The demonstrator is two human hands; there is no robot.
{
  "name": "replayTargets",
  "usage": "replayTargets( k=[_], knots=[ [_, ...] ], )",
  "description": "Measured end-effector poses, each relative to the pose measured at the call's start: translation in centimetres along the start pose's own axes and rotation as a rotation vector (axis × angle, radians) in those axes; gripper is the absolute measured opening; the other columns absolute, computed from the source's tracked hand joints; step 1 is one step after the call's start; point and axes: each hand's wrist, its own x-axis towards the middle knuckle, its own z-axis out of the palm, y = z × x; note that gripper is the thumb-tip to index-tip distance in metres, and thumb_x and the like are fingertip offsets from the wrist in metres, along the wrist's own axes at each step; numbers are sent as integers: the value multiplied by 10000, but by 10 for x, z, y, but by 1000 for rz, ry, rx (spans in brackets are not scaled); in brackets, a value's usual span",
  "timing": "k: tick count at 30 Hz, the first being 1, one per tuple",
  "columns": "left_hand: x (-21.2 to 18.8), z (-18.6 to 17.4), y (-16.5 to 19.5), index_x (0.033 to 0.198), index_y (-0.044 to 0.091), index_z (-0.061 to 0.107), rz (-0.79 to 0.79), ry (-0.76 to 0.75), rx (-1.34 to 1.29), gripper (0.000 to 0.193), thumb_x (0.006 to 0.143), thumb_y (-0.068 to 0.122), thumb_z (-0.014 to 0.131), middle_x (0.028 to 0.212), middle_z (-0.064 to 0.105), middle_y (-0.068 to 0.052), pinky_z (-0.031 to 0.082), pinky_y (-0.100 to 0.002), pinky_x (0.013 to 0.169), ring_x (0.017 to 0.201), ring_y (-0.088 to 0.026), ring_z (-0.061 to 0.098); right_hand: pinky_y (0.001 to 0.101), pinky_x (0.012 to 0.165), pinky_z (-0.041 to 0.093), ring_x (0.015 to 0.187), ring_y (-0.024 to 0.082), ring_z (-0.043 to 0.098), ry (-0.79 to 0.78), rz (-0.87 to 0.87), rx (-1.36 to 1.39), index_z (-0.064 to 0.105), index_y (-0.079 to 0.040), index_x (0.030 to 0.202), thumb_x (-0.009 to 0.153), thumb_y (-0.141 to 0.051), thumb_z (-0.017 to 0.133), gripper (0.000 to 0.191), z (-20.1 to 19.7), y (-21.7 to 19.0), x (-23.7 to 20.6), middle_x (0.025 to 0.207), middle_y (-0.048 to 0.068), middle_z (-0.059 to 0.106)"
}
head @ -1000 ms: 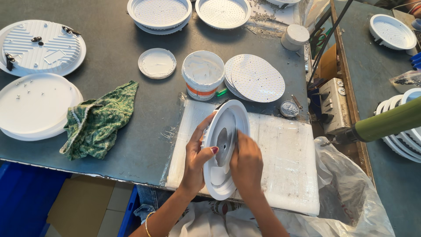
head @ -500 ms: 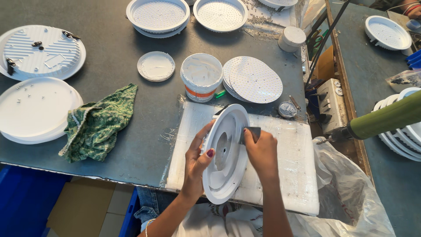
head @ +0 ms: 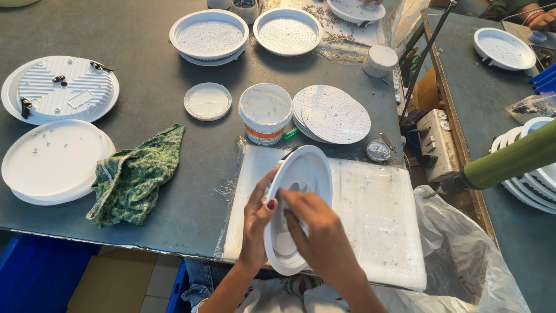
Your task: The person holds round LED light panels and uses a flat metal scraper to spread white paste from a bucket onto the panel rims and backs, working one panel at a time. They set finished panels aside, pick up new ones, and briefly wipe the scraper on a cloth between panels.
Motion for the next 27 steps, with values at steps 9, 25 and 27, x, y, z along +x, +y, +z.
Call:
replayTargets(
  k=[9, 25, 27],
  knots=[
    [10, -4, 2, 1522, 49, 475, -58, 22, -29, 801, 846, 463, 590, 1506, 528, -180, 369, -368, 1176, 1400, -262, 496, 375, 660, 565, 698, 227, 749, 136, 651, -35, 729, 38, 1014, 923, -159, 718, 218, 2, 68, 30, 785, 166, 754],
    [21, -10, 5, 1542, 40, 424, -67, -68, -200, 742, 905, 394, 562, 1500, 510, -168, 419, -378, 1154, 1362, -266, 520, 444, 962, 523, 1146, 386, 636, -209, -116, 38, 606, 15, 1305, 806, 42, 629, 500, -1, 5, 12, 1240, 188, 626],
    [23, -10, 5, 1537, 31, 431, -94, -49, -206, 731, 906, 380, 557, 1480, 519, -169, 430, -381, 1134, 1344, -264, 525, 438, 970, 528, 1148, 344, 647, -243, -128, 35, 626, -22, 1291, 881, -5, 680, 414, 3, 7, 1, 1251, 147, 646]
  ],
)
